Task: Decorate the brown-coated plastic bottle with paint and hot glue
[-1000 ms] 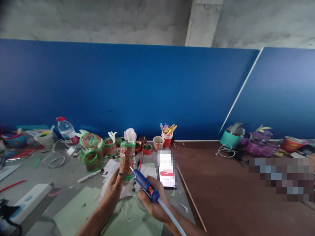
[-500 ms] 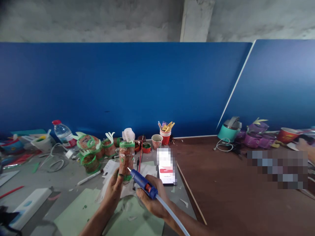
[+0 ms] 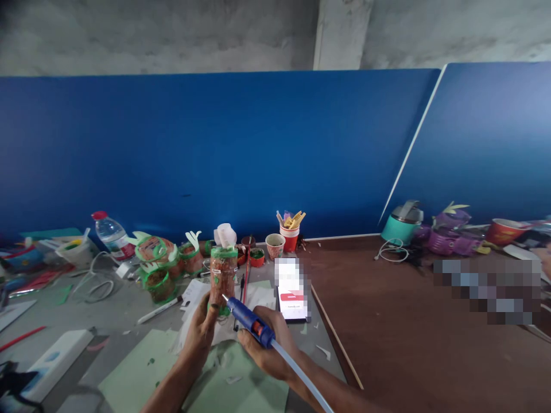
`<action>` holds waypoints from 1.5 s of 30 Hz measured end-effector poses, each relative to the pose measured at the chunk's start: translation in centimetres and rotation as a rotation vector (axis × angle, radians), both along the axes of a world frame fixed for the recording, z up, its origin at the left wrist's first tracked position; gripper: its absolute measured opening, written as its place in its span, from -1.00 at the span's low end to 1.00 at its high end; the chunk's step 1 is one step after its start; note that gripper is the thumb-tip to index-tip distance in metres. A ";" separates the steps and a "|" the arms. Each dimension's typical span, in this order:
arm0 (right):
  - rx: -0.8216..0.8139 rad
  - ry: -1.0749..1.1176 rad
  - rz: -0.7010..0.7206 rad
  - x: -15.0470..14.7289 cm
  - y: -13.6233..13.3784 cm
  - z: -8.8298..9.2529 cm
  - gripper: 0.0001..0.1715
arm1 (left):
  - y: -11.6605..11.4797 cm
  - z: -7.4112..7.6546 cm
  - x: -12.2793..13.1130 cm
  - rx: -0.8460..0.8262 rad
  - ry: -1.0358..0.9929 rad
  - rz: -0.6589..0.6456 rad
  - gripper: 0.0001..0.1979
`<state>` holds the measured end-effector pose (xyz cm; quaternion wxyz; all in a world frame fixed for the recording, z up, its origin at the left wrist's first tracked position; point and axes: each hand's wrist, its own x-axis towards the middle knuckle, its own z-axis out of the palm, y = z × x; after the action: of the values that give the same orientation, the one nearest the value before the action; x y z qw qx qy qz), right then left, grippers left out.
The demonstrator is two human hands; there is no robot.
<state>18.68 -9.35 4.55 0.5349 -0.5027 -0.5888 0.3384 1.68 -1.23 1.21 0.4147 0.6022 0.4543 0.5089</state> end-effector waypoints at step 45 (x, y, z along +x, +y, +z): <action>-0.007 -0.132 0.021 0.3 0.2 0.0 -0.66 | -0.3 0.4 0.2 0.008 -0.007 0.005 -0.31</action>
<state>18.95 -9.15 4.56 0.4896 -0.5195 -0.6268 0.3123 1.87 -1.56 1.62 0.4126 0.6009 0.4523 0.5140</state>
